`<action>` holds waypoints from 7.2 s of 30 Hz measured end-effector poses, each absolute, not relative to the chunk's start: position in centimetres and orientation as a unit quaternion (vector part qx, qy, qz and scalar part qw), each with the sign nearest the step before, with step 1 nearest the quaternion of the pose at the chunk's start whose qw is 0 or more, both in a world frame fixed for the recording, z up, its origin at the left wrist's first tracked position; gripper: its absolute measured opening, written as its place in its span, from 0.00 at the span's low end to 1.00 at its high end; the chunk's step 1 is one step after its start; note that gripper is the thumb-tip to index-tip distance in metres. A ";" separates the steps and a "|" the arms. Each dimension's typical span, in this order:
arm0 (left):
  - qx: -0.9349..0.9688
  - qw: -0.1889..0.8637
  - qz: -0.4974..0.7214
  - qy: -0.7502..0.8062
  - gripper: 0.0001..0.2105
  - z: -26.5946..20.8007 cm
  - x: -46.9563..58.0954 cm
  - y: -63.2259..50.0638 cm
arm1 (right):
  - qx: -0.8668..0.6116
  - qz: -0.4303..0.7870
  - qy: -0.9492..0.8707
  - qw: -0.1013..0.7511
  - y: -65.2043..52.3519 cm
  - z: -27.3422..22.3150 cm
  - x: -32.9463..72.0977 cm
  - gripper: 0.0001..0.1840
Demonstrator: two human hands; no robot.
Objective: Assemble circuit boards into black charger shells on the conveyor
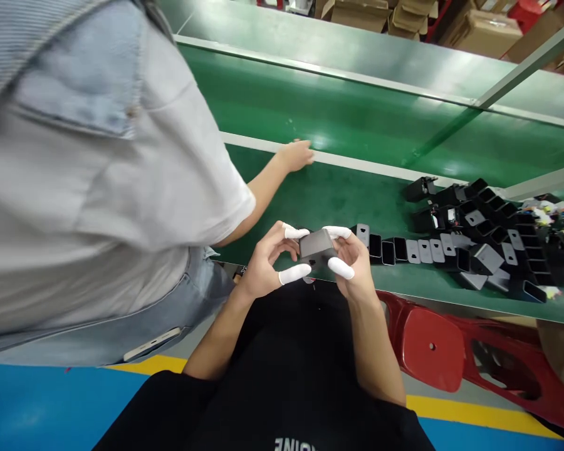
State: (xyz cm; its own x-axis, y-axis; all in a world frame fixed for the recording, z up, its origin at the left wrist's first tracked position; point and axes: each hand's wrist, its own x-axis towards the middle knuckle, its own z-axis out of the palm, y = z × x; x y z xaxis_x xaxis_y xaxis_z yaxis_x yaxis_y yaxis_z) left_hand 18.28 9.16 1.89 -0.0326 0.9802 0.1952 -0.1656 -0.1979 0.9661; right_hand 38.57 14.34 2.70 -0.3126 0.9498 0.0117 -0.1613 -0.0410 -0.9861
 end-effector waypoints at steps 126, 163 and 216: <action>0.269 0.517 0.608 0.538 0.38 0.8 15.6 11.6 | -0.403 0.499 -0.662 0.389 17.7 0.0 37.3 0.28; 0.748 0.185 0.516 0.375 0.29 1.8 17.5 7.6 | -0.230 0.417 -0.757 0.448 12.8 0.2 43.8 0.36; 0.058 0.633 0.614 0.468 0.18 4.2 26.4 5.7 | -0.392 0.586 -0.660 0.262 18.2 5.6 38.5 0.35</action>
